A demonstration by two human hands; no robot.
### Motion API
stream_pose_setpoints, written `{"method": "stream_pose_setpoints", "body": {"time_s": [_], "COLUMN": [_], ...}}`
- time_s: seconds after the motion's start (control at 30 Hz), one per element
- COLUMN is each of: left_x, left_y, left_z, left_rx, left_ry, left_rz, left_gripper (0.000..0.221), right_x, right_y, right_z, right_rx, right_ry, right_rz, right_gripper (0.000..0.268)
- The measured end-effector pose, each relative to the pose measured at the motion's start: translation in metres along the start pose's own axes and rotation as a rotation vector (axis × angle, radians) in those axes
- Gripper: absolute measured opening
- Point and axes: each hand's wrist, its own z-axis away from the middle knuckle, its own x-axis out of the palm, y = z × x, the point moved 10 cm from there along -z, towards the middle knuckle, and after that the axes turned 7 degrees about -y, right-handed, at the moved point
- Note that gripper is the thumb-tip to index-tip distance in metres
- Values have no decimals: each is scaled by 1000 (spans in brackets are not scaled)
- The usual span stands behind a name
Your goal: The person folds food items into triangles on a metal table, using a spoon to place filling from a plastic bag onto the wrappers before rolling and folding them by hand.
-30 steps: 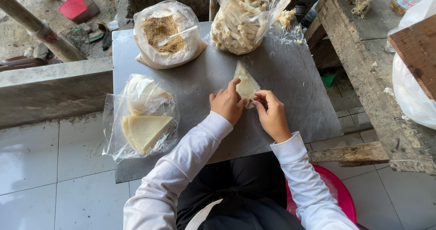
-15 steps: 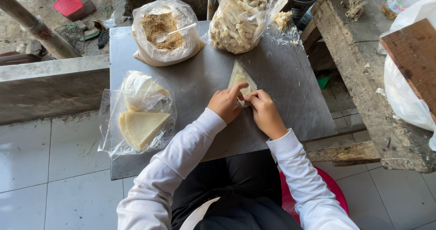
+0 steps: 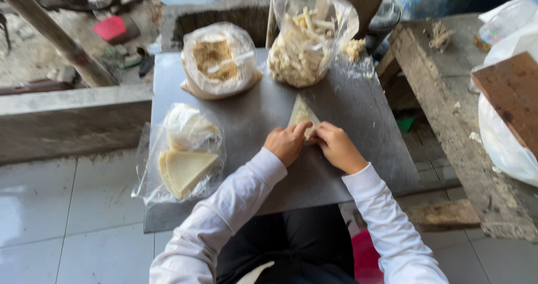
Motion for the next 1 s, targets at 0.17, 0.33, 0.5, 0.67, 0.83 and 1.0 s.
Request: {"method": "stream_pose_setpoints", "body": {"time_s": [0.17,0.33,0.5,0.67,0.83,1.0], "left_x": [-3,-6,-4,-9,-6,-8], "left_y": [-23,-25,-15,-5,-2,-33], "left_z": [-7,-10,-7,-5,-4,-8], "left_rx": [-197,-126,-54,-39,-56,-335], "left_ry": [1,51,-25,-28,29,-35], "left_rz": [199,295,129,52,-40,257], "left_gripper": [37,44,32,39,33,41], "right_x": [8,20,16,0,7,9], "right_y": [31,40,35,16,24,39], "right_z": [-28,-47,-39,-25,-18,-26], "right_rx": [154,171,63,-96,-112,-31], "right_ry": [-138,-345,-311,-188,-36,-22], "right_rz": [-41,-3,-182,-68,96,88], "right_gripper": [16,17,5,14,7,18]}}
